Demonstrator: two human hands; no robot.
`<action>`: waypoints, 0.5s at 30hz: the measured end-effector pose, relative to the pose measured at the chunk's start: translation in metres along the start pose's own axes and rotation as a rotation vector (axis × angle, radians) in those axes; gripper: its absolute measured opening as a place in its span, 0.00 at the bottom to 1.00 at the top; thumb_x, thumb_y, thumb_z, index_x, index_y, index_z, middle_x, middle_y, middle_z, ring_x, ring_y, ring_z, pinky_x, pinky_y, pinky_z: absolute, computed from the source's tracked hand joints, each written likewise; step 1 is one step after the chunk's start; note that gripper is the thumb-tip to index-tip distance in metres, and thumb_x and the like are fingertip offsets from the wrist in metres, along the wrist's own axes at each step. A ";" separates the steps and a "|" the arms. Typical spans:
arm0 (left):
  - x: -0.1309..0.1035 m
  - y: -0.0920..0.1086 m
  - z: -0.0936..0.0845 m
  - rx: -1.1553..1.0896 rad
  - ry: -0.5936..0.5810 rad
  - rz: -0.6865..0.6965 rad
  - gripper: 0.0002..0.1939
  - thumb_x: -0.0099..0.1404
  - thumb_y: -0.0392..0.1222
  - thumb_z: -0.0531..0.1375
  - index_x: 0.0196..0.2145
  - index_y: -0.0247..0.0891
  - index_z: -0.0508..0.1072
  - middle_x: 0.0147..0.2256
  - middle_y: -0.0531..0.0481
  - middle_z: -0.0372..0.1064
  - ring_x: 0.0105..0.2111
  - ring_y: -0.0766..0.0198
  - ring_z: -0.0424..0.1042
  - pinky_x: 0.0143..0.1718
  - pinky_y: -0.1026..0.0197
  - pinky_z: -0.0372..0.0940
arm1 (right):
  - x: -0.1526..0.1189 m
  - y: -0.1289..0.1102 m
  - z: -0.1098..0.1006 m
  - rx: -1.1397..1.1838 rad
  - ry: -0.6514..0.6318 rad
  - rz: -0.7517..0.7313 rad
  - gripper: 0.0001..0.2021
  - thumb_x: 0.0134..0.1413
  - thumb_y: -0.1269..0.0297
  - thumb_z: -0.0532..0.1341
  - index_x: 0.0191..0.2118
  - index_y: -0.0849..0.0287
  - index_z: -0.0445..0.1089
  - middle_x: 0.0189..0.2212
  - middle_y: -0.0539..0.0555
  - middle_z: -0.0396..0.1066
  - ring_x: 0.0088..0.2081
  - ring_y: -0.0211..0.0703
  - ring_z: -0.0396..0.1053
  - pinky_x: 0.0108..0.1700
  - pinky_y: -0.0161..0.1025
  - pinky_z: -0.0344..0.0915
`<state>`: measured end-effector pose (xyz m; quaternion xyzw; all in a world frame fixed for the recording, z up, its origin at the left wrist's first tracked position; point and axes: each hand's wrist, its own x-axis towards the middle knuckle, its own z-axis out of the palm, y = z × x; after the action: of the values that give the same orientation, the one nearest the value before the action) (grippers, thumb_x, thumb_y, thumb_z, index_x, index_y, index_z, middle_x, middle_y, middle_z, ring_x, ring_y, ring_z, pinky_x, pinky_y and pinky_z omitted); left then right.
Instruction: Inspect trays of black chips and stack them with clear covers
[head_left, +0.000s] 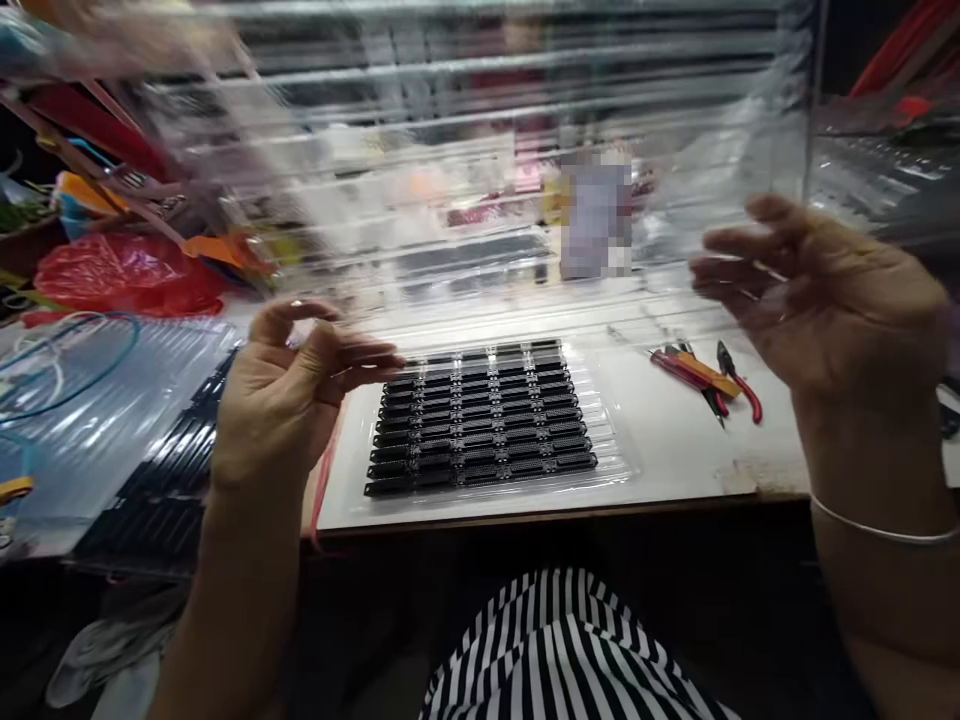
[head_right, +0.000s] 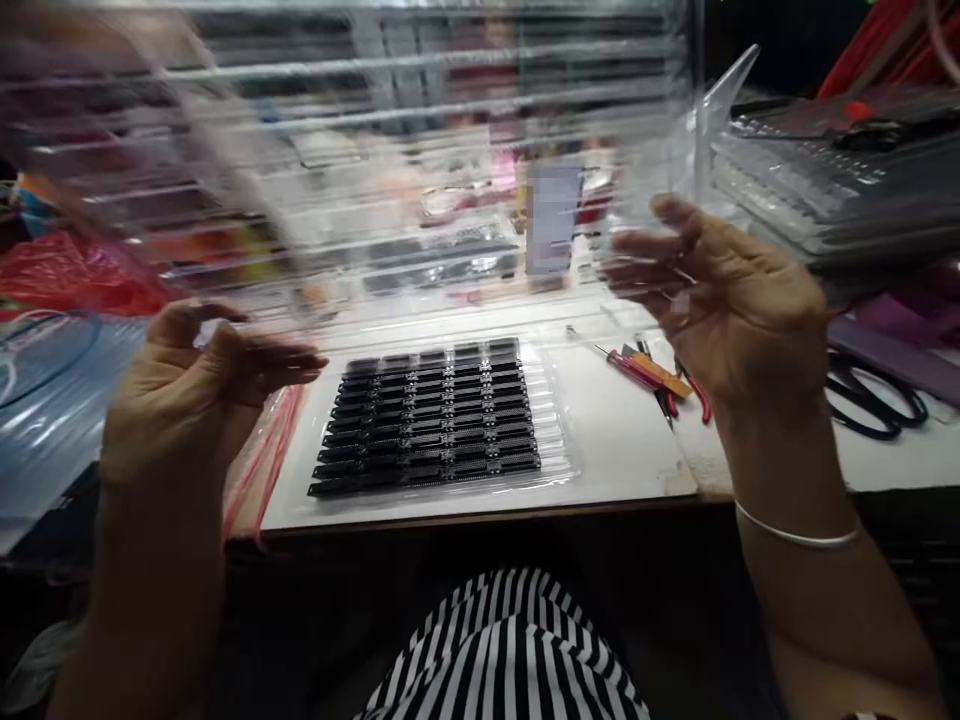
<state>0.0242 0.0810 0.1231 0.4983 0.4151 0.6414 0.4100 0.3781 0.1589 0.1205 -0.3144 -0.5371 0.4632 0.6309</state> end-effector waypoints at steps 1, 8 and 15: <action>0.000 0.000 0.000 0.008 0.019 0.044 0.13 0.60 0.42 0.64 0.39 0.38 0.66 0.27 0.51 0.77 0.30 0.58 0.78 0.33 0.56 0.75 | 0.001 -0.002 0.001 -0.031 -0.032 0.009 0.14 0.62 0.70 0.52 0.46 0.61 0.73 0.35 0.55 0.77 0.36 0.44 0.76 0.43 0.46 0.71; -0.004 -0.001 -0.018 0.075 0.055 0.132 0.11 0.61 0.41 0.63 0.41 0.38 0.68 0.29 0.50 0.77 0.30 0.58 0.78 0.32 0.55 0.75 | -0.008 0.000 0.005 -0.129 -0.133 0.075 0.16 0.57 0.66 0.61 0.51 0.58 0.70 0.25 0.51 0.76 0.28 0.42 0.75 0.32 0.41 0.73; -0.020 -0.004 -0.035 0.169 0.205 -0.035 0.10 0.61 0.40 0.63 0.41 0.40 0.70 0.27 0.58 0.75 0.28 0.67 0.74 0.34 0.62 0.72 | -0.019 0.022 0.007 -0.175 -0.196 0.158 0.20 0.55 0.59 0.63 0.53 0.60 0.69 0.21 0.49 0.72 0.23 0.36 0.70 0.27 0.34 0.67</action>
<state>-0.0060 0.0595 0.1077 0.4554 0.5163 0.6443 0.3330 0.3661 0.1489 0.0948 -0.3630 -0.6080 0.4912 0.5073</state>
